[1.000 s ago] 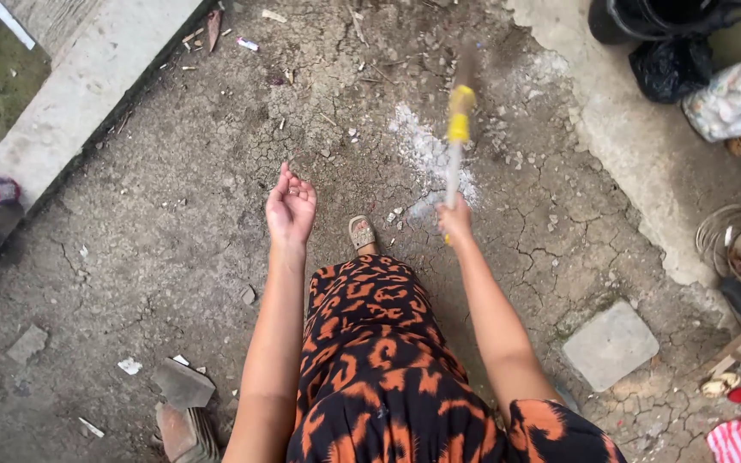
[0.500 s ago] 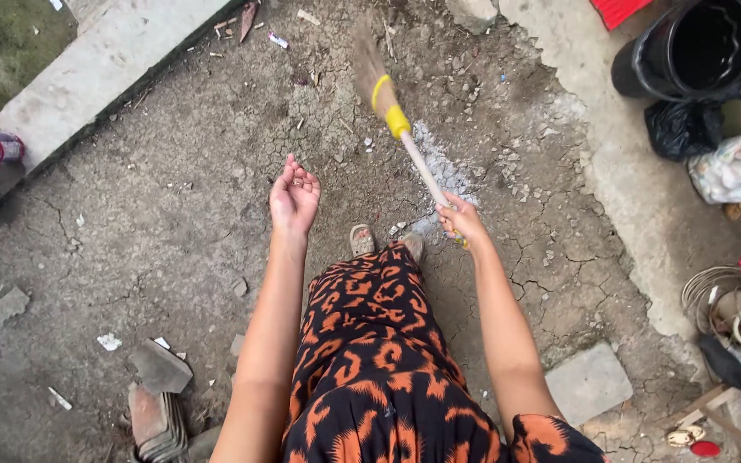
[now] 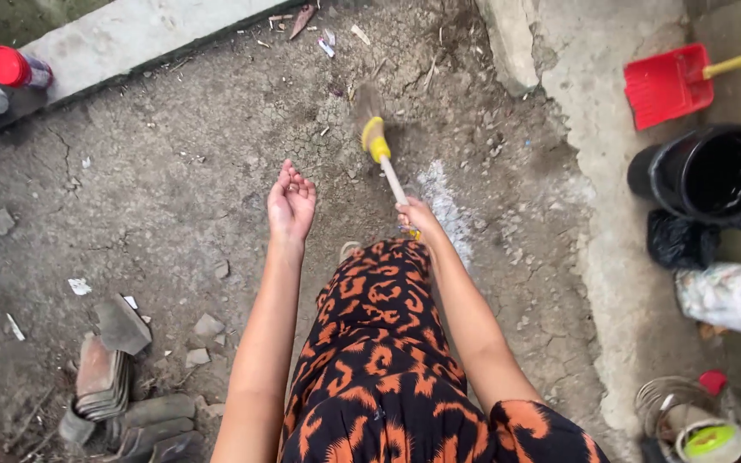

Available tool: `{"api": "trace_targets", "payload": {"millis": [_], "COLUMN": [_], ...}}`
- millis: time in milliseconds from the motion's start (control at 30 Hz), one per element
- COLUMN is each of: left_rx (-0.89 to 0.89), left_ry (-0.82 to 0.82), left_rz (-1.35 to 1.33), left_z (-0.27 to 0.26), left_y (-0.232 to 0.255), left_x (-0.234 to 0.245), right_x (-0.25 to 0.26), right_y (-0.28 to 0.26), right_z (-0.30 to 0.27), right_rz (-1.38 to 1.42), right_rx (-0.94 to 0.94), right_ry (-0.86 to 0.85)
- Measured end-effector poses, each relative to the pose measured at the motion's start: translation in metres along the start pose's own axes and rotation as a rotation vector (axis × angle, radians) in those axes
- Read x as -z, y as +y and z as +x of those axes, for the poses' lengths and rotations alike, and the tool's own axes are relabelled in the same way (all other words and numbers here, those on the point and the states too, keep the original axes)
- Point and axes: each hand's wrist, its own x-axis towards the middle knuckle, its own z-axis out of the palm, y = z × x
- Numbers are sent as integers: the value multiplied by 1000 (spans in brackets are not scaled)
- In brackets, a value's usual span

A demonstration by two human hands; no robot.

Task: Sweeping dirt and debris in an outdoor backyard area using a broom.

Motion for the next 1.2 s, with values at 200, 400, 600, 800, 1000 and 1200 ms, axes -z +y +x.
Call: {"api": "trace_targets", "payload": {"millis": [200,400,600,800,1000,1200], "left_rx": [-2,-46,-111,-106,-151,-126], "left_ry": [-39,6,12,35,39,91], "left_rz": [-66,-115,-74,-57,-97,-149], "left_z": [20,19,27,46,50,66], "left_y": [-69,-120,-146,-142,-121,-101], "left_x": [-68,-91,-95,-107,-96,-110], "right_x": [65,238,241,225,225,169], "right_y": [-98,-71,-134,-213,-190,-245], "right_z": [-95,19,18,-32,108,94], "right_rz": [-283,-896,-611,-535,-586,-686], "right_rx": [131,382,109,91,213,89], "right_ry": [102,504,108,104,360,99]}}
